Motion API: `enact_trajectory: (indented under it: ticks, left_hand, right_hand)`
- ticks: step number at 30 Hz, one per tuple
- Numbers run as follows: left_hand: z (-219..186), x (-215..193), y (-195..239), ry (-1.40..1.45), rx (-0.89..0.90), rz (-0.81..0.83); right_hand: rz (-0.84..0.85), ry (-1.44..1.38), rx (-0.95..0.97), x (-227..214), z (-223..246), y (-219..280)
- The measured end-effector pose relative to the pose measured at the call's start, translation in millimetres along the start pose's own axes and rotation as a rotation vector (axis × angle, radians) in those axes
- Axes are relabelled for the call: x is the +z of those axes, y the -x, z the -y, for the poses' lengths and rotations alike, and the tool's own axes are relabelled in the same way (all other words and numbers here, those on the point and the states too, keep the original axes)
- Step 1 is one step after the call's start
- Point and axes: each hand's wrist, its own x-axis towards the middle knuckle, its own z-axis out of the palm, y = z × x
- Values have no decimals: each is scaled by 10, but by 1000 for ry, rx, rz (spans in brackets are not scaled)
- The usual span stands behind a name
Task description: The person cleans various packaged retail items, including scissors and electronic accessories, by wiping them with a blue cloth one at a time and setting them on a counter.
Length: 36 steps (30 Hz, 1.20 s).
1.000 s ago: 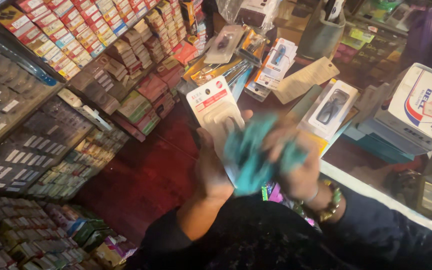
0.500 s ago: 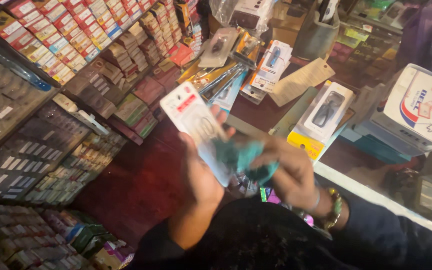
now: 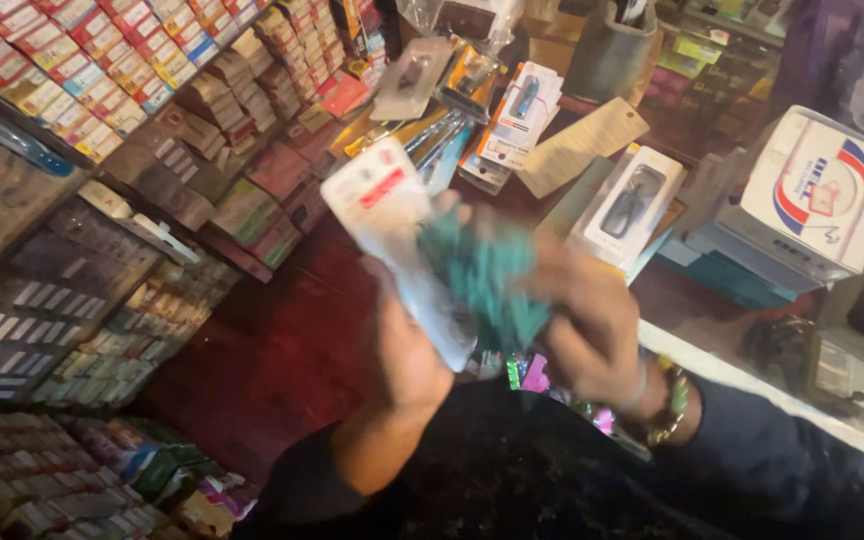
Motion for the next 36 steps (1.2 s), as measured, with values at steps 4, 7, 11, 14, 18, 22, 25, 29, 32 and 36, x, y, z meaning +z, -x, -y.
enact_trajectory:
  ticks: [4, 7, 11, 14, 18, 22, 25, 29, 32, 36]
  left_hand:
    - [170, 213, 58, -105, -15, -128]
    - [20, 179, -103, -185, -13, -17]
    - [-11, 144, -158, -131, 24, -1]
    - [183, 179, -100, 136, -130, 58]
    - [419, 266, -129, -249, -41, -99]
    - [290, 300, -164, -74, -61, -8]
    - [256, 321, -276, -116, 18, -74]
    - [248, 356, -228, 62, -84, -52]
    - [401, 383, -167, -263, -1, -158]
    - [419, 326, -411, -1010, 90, -351]
  right_hand:
    - [-17, 364, -37, 235, 4, -288]
    - [39, 552, -85, 366, 41, 55]
    - [151, 195, -137, -9, 4, 317]
    - [26, 255, -51, -339, 103, 118]
    - [-41, 408, 143, -32, 18, -89]
    - [-113, 340, 250, 253, -52, 444]
    - [-72, 285, 273, 192, -136, 883]
    - [-23, 27, 219, -340, -190, 844]
    - [-257, 168, 175, -416, -206, 431]
    - [-275, 403, 203, -134, -78, 423]
